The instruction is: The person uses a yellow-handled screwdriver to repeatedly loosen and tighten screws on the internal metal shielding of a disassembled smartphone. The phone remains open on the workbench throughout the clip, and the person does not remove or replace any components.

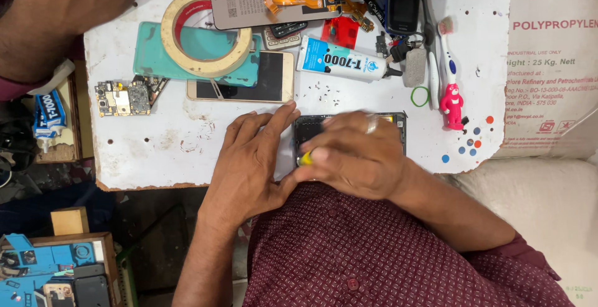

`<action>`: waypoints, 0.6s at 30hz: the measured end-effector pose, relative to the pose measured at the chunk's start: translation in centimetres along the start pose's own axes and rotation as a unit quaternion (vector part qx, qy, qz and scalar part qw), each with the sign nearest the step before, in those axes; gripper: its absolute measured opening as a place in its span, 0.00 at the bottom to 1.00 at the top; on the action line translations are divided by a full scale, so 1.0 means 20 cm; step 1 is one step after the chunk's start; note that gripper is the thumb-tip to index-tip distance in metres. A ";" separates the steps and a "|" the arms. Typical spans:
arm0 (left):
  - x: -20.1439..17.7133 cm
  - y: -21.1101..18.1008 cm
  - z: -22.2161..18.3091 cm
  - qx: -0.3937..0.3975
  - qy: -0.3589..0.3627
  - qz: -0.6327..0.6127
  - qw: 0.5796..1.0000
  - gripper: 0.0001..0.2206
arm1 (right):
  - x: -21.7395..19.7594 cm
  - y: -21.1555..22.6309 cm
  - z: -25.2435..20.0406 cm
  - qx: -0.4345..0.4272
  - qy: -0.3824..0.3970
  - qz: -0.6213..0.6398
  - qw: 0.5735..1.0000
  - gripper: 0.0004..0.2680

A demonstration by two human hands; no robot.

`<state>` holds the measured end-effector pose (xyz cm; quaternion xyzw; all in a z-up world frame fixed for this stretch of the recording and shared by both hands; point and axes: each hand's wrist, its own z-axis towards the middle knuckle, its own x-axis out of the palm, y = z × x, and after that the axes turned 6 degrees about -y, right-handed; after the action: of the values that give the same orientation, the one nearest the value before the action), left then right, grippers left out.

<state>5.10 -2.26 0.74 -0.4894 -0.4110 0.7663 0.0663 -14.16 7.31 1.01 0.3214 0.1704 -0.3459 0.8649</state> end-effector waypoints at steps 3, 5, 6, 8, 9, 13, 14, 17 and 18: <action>0.00 0.00 0.00 -0.004 0.007 -0.001 1.000 0.46 | -0.03 0.02 0.03 -0.008 0.017 -0.004 1.000 0.32; 0.00 0.00 0.00 -0.005 0.010 0.001 1.000 0.46 | -0.04 0.02 0.03 -0.012 0.042 0.038 0.998 0.28; -0.01 0.00 0.00 -0.004 0.008 0.001 1.000 0.46 | -0.04 0.02 0.02 -0.012 0.055 0.058 0.997 0.27; -0.01 0.00 0.01 0.000 0.003 -0.004 1.000 0.46 | -0.04 0.01 -0.01 -0.016 0.039 -0.009 0.999 0.28; -0.01 -0.01 0.01 0.000 0.001 -0.008 1.000 0.46 | -0.04 0.00 -0.03 -0.017 0.031 -0.041 0.999 0.29; -0.01 -0.02 0.00 -0.029 0.020 -0.009 0.999 0.46 | -0.05 0.01 -0.11 0.094 0.024 0.042 0.994 0.26; -0.01 -0.02 0.00 -0.017 0.014 0.002 1.000 0.46 | -0.07 0.01 -0.12 0.117 -0.039 0.073 0.990 0.26; -0.01 -0.01 -0.02 0.011 -0.013 0.018 1.000 0.47 | -0.19 0.00 -0.18 0.230 -0.140 0.051 0.962 0.23; -0.02 -0.01 -0.03 0.019 -0.024 0.009 0.999 0.46 | -0.23 0.00 -0.20 0.267 -0.160 0.050 0.949 0.22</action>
<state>5.61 -1.98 1.02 -0.4731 -0.3936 0.7860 0.0584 -17.61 12.20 0.48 0.4894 -0.0858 -0.3817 0.7793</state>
